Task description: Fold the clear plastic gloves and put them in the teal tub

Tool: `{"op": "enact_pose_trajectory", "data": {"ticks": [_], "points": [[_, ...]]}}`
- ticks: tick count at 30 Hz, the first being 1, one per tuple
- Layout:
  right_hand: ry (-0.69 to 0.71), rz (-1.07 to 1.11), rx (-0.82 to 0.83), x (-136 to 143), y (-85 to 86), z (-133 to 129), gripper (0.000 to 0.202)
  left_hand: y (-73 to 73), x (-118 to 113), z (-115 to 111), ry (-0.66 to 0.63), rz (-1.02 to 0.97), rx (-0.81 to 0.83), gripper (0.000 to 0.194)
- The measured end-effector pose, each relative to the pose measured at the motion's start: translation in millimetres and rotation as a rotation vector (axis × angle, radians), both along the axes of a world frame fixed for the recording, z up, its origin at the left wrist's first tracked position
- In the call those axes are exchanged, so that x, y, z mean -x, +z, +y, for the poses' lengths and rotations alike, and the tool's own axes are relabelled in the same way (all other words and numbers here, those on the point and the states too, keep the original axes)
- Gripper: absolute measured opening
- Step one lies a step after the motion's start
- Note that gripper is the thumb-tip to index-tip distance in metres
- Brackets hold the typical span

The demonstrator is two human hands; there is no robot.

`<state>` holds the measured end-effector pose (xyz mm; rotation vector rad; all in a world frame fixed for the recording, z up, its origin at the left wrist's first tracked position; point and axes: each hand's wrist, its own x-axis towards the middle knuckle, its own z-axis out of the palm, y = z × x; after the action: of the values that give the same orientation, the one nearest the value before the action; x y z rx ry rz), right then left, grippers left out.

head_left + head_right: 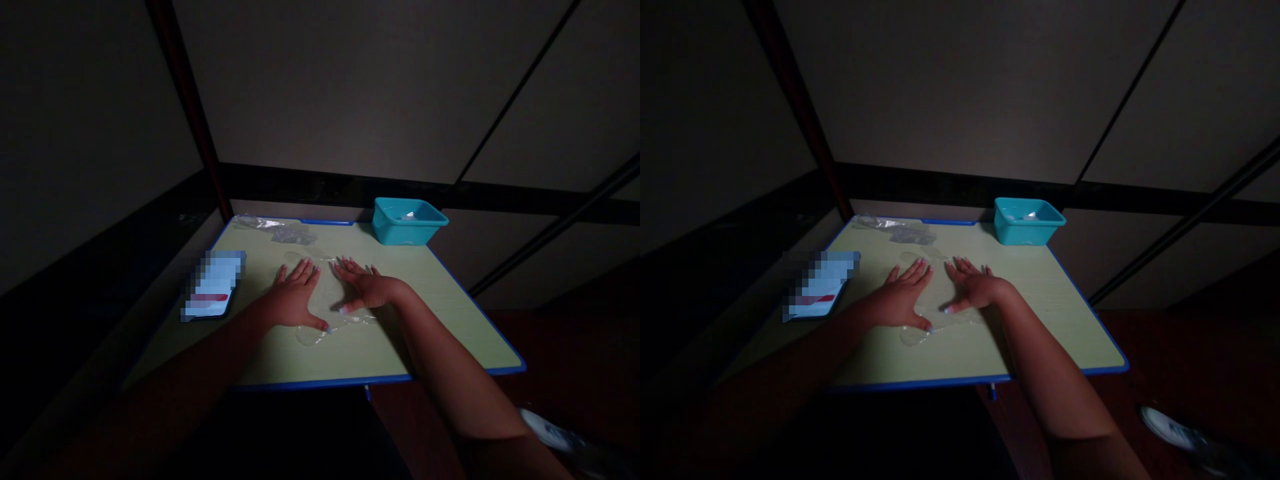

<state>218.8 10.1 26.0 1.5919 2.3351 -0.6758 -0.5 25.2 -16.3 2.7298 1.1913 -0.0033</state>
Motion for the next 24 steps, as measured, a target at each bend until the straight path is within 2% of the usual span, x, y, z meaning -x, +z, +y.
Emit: {"op": "enact_pose_trajectory", "data": {"ticks": [3,6,9,12,16,20,24], "points": [[-0.072,-0.068,-0.004,3,-2.2,1,0.127,9.3,-7,-8,0.016,-0.097,-0.095,0.100],[-0.062,-0.135,0.026,4,-5.2,2,0.135,13.6,-19,-18,-0.069,-0.160,-0.147,0.097],[-0.044,-0.149,0.017,4,-7.8,4,0.135,8.4,-27,-25,-0.156,-0.173,-0.137,0.090],[-0.040,-0.151,0.018,4,-7.7,3,0.134,-1.3,-28,-25,-0.142,-0.137,-0.087,0.092],[-0.043,-0.143,0.019,5,-4.3,1,0.135,-8.0,-22,-19,-0.032,-0.087,-0.011,0.094],[-0.055,-0.131,0.036,6,-1.2,-1,0.135,-6.1,-10,-8,0.201,-0.063,0.032,0.081],[-0.059,-0.126,0.038,5,-0.4,-1,0.135,-5.0,5,9,0.385,-0.047,0.024,0.083]]}}
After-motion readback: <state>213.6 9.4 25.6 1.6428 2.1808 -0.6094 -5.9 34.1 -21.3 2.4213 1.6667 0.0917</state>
